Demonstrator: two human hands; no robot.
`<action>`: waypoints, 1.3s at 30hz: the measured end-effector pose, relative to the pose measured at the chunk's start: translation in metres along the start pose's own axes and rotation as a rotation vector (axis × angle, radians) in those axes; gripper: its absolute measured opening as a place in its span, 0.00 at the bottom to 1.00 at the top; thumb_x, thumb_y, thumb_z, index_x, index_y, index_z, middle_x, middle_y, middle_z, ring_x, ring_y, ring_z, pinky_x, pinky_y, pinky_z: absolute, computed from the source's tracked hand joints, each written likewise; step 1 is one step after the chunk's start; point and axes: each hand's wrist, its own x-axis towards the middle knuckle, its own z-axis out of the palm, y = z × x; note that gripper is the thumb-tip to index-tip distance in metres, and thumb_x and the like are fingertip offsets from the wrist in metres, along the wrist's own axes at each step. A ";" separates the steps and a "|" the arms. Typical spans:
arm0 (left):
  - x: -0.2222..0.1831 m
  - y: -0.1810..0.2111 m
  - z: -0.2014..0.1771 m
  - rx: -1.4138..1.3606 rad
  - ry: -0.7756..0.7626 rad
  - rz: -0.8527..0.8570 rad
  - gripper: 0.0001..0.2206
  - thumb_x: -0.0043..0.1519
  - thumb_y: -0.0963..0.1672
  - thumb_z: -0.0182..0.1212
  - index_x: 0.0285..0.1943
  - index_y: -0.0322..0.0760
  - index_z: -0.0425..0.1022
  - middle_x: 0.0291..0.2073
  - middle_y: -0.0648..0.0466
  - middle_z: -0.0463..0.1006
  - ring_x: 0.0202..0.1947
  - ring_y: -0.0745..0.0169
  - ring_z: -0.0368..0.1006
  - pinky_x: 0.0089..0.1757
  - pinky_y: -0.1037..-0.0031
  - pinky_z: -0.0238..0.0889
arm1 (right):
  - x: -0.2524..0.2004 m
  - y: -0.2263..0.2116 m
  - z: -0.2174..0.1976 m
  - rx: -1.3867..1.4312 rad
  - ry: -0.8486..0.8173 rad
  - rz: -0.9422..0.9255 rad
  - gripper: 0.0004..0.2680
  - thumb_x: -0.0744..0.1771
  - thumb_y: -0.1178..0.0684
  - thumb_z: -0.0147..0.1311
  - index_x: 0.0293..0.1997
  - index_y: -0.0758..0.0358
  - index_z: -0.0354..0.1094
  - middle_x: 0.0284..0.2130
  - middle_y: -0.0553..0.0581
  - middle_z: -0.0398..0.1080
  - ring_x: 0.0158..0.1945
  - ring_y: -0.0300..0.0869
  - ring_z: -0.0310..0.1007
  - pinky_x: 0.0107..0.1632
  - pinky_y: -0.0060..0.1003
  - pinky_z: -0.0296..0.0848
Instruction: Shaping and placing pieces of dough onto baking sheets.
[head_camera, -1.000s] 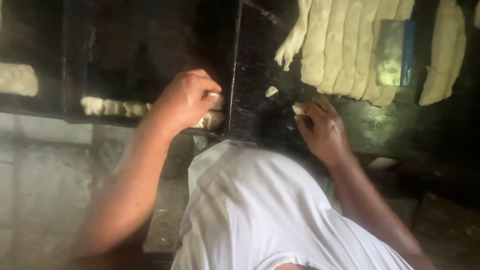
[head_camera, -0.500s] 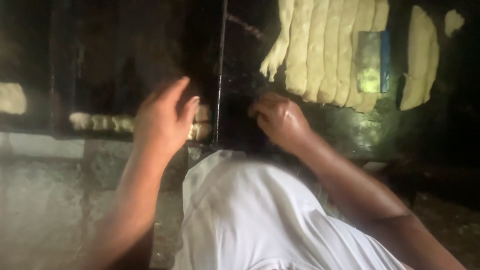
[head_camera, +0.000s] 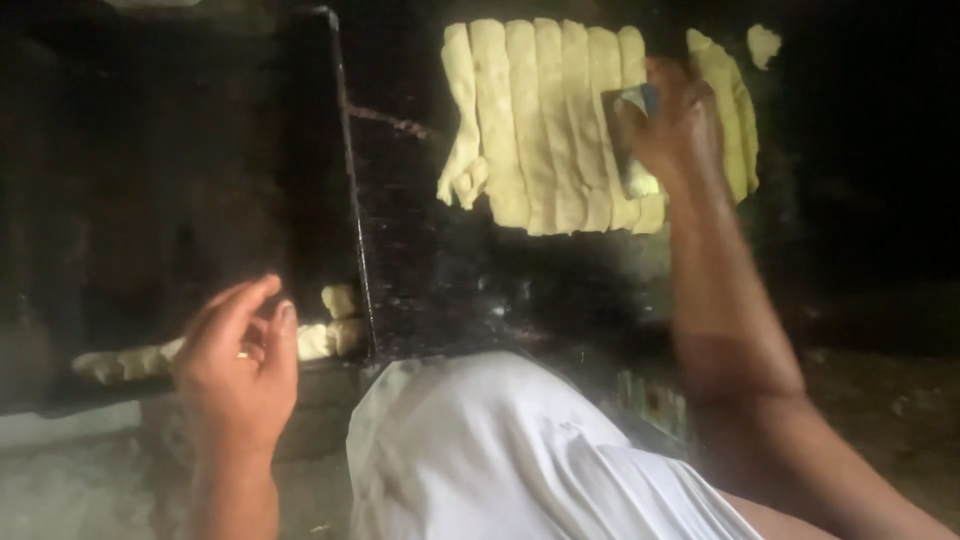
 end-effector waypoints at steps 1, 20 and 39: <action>-0.002 0.002 0.004 0.002 0.004 0.007 0.11 0.65 0.37 0.66 0.56 0.31 0.79 0.51 0.46 0.81 0.32 0.65 0.76 0.34 0.77 0.67 | 0.001 -0.003 -0.004 0.004 0.008 -0.001 0.13 0.69 0.52 0.61 0.61 0.58 0.67 0.51 0.65 0.75 0.46 0.49 0.79 0.40 0.42 0.78; -0.021 0.114 0.143 -0.140 -0.287 0.097 0.14 0.61 0.44 0.67 0.54 0.33 0.79 0.52 0.46 0.81 0.38 0.62 0.80 0.39 0.73 0.76 | 0.062 0.079 0.002 0.018 -0.202 -0.255 0.15 0.66 0.48 0.63 0.56 0.56 0.66 0.50 0.66 0.72 0.51 0.57 0.73 0.53 0.53 0.74; 0.031 0.173 0.258 -0.738 -1.060 0.062 0.14 0.63 0.38 0.63 0.57 0.36 0.75 0.48 0.46 0.81 0.45 0.61 0.78 0.45 0.67 0.74 | -0.203 0.249 -0.134 1.177 -0.138 0.477 0.08 0.67 0.60 0.60 0.51 0.63 0.70 0.44 0.60 0.75 0.40 0.44 0.74 0.38 0.37 0.74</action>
